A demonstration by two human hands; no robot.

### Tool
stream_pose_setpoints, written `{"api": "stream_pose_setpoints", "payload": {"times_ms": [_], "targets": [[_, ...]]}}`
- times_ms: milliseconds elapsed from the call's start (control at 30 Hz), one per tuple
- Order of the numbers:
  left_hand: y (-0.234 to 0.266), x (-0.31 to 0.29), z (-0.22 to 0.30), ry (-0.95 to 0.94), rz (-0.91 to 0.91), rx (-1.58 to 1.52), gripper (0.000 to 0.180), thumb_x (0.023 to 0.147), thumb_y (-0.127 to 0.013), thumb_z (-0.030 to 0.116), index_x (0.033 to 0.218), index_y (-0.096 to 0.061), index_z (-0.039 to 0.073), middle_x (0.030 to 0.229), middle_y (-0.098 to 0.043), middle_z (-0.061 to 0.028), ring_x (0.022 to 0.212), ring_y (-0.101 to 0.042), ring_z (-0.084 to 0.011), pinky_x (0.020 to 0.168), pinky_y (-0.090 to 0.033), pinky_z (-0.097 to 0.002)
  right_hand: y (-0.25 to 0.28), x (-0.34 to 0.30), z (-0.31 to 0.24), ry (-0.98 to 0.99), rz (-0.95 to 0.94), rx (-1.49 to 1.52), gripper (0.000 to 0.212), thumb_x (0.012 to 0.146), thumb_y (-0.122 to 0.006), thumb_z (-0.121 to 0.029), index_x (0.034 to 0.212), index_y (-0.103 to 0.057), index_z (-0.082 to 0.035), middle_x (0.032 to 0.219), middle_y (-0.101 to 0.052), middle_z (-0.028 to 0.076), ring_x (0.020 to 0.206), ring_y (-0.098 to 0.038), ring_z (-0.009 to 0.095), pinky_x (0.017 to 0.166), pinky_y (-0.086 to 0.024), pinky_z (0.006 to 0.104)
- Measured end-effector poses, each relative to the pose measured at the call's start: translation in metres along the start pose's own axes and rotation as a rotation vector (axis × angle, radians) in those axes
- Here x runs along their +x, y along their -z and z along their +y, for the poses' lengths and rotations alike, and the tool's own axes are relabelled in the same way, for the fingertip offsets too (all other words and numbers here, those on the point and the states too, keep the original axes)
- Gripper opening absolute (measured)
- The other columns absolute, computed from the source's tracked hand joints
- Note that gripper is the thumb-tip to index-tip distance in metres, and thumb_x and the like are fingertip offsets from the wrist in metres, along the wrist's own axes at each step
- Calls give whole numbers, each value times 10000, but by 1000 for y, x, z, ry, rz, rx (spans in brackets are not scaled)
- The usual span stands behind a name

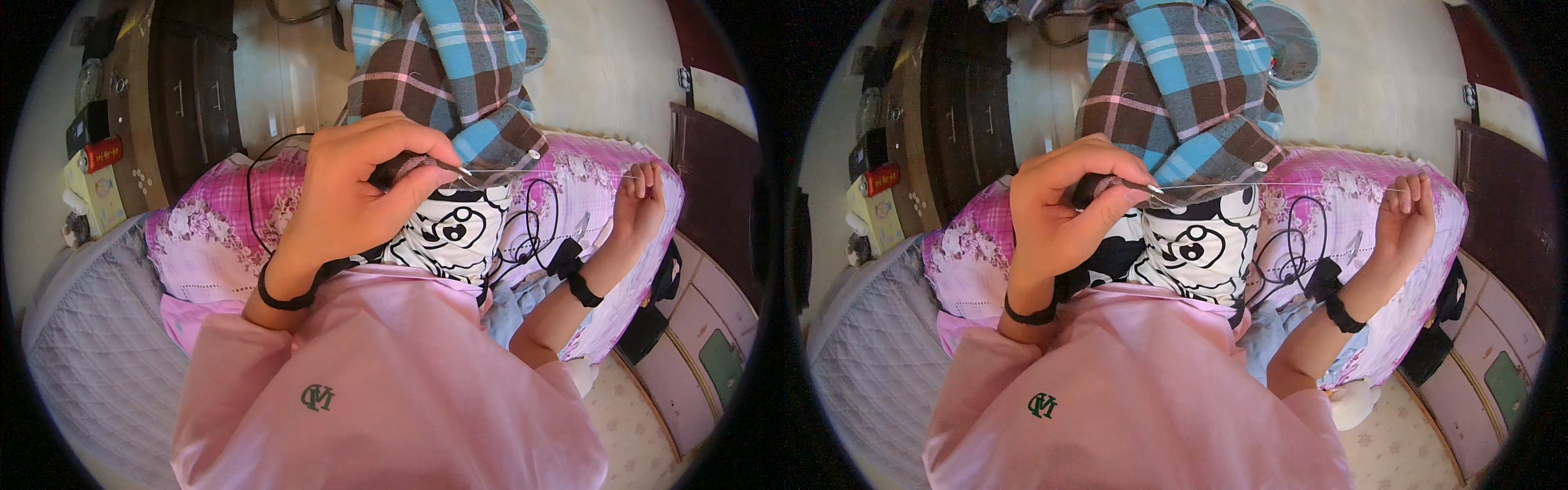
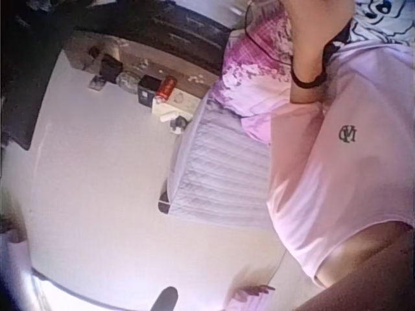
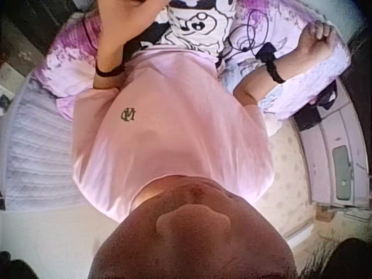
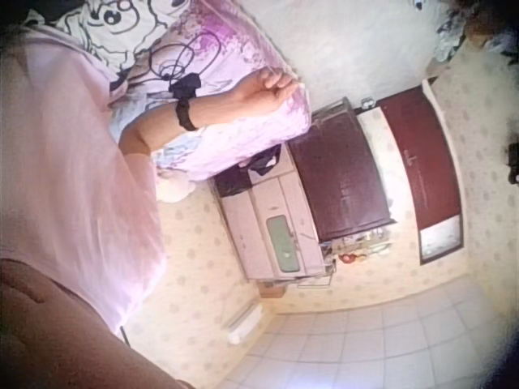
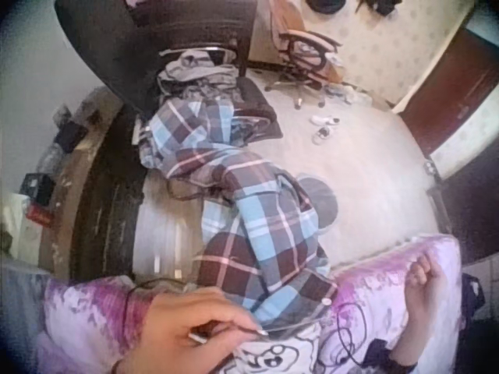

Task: The person is sewing a button onto a piece of plaid fabric using a needle and thread while sitting on a bed.

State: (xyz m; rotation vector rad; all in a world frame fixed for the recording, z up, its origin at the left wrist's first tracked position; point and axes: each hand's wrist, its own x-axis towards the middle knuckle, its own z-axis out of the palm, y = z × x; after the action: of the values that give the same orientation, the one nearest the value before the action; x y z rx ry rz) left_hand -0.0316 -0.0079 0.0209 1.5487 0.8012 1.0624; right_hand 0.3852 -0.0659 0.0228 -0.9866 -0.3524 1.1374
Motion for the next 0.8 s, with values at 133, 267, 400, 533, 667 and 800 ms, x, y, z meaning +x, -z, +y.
{"api": "stream_pose_setpoints", "payload": {"times_ms": [133, 267, 400, 533, 667, 800], "targets": [[4, 0, 0, 80, -11, -34, 131, 785, -713, -89, 908, -701, -48, 843, -717, -113, 721, -615, -133, 651, -461, -246, 40, 7, -19, -186, -64, 361, 112, 1051, -439, -44, 972, -503, 2, 757, -396, 21, 620, -343, 111, 574, -321, 251], [8, 1, 1, 109, -47, -41, 120, 793, -717, -81, 909, -705, -51, 841, -717, -112, 722, -619, -130, 649, -453, -237, 88, 6, -31, -221, 55, 710, 119, 903, -409, 107, 906, -441, -7, 771, -362, 26, 630, -321, 127, 596, -299, 282], [7, 1, -1, 83, -27, -75, 114, 793, -723, -76, 904, -707, -53, 837, -718, -108, 717, -617, -128, 638, -448, -236, 106, -3, -38, -172, 162, 794, 204, 784, -405, 159, 848, -385, -34, 777, -349, 28, 642, -292, 135, 609, -277, 297], [5, 1, 1, 107, -55, -66, 111, 783, -739, -69, 889, -712, -48, 829, -721, -108, 712, -622, -139, 626, -454, -246, 112, -5, -32, -185, 167, 810, 206, 785, -411, 165, 852, -390, -28, 780, -351, 34, 651, -301, 136, 608, -277, 294], [4, 2, 0, -33, -55, -31, 146, 744, -734, -93, 876, -720, -30, 831, -728, -117, 702, -630, -170, 618, -463, -260, 111, -6, -28, -93, 140, 703, 205, 806, -421, 173, 877, -401, -18, 782, -361, 39, 668, -338, 143, 614, -297, 297], [4, 7, 4, -274, -72, 100, 233, 664, -697, -129, 866, -725, -18, 839, -731, -129, 687, -628, -219, 594, -460, -282, 40, -10, -7, 132, 126, 161, 141, 924, -540, 127, 1039, -519, 47, 863, -528, 86, 748, -486, 163, 700, -429, 299]]}}
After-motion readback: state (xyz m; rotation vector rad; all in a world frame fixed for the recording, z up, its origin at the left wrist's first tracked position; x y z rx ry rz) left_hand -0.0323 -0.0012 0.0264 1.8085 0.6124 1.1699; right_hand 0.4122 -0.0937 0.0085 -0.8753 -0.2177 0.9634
